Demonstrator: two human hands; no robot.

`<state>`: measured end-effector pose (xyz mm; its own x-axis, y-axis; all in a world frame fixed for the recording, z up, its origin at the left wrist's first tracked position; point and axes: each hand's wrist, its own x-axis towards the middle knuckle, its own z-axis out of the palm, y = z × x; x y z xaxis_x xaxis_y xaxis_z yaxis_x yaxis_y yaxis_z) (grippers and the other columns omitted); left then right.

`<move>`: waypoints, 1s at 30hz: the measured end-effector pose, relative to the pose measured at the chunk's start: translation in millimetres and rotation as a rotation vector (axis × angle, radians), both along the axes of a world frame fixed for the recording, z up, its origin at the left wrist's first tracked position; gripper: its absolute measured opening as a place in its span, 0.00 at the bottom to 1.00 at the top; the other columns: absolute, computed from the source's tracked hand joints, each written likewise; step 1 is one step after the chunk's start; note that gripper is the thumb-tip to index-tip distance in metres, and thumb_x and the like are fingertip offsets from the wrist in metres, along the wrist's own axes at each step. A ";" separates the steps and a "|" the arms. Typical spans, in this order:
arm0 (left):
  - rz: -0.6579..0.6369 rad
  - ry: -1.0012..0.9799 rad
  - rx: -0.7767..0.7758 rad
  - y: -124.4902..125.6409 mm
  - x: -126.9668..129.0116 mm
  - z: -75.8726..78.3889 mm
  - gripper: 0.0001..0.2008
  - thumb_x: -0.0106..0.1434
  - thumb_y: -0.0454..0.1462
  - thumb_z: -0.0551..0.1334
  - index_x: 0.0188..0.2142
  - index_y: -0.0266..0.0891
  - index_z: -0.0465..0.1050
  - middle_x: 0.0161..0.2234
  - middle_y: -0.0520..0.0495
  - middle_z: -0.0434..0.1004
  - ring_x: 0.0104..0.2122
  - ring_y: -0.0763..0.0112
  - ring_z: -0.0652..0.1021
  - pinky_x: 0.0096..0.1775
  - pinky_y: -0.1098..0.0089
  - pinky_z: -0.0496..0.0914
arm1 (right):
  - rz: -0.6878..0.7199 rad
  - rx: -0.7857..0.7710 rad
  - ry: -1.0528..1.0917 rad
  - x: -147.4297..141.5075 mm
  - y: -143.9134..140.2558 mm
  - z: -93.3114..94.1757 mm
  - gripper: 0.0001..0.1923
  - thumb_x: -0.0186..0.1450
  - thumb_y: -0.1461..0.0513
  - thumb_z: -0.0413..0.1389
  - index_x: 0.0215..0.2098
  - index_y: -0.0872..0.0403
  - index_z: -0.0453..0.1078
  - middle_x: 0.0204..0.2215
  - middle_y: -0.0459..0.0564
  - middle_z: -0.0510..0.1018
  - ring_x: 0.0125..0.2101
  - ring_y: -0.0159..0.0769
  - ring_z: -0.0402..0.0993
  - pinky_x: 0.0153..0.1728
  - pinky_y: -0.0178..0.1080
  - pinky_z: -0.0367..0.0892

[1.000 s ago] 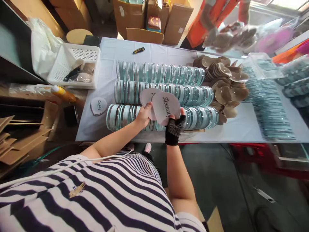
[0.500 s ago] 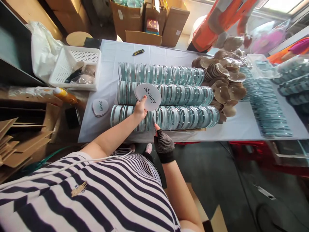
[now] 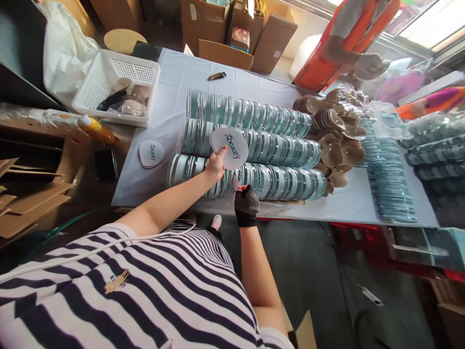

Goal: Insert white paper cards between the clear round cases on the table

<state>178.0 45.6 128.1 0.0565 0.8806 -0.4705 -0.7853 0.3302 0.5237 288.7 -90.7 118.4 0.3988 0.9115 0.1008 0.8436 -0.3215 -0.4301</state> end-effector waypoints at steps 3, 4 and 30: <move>0.003 0.006 -0.010 -0.3 0.4 -3.8 0.12 0.60 0.38 0.68 0.42 0.36 0.75 0.41 0.44 0.82 0.50 0.60 0.78 0.54 0.60 0.70 | 0.060 -0.079 0.116 2.1 10.5 4.8 0.15 0.64 0.52 0.48 0.35 0.55 0.68 0.26 0.51 0.77 0.27 0.38 0.72 0.30 0.37 0.61; -0.001 0.007 -0.011 -0.6 0.4 -4.7 0.12 0.60 0.38 0.68 0.42 0.36 0.75 0.41 0.44 0.82 0.50 0.61 0.78 0.53 0.60 0.70 | 0.065 -0.114 0.186 1.9 10.9 4.8 0.15 0.64 0.52 0.48 0.36 0.55 0.68 0.25 0.50 0.76 0.25 0.37 0.72 0.29 0.36 0.61; 0.012 0.182 0.120 -3.8 8.4 -12.2 0.06 0.57 0.38 0.69 0.31 0.37 0.78 0.28 0.49 0.80 0.37 0.63 0.80 0.47 0.63 0.70 | 0.237 0.158 0.178 36.3 84.9 33.4 0.36 0.64 0.47 0.49 0.64 0.57 0.57 0.59 0.65 0.67 0.57 0.48 0.66 0.55 0.52 0.64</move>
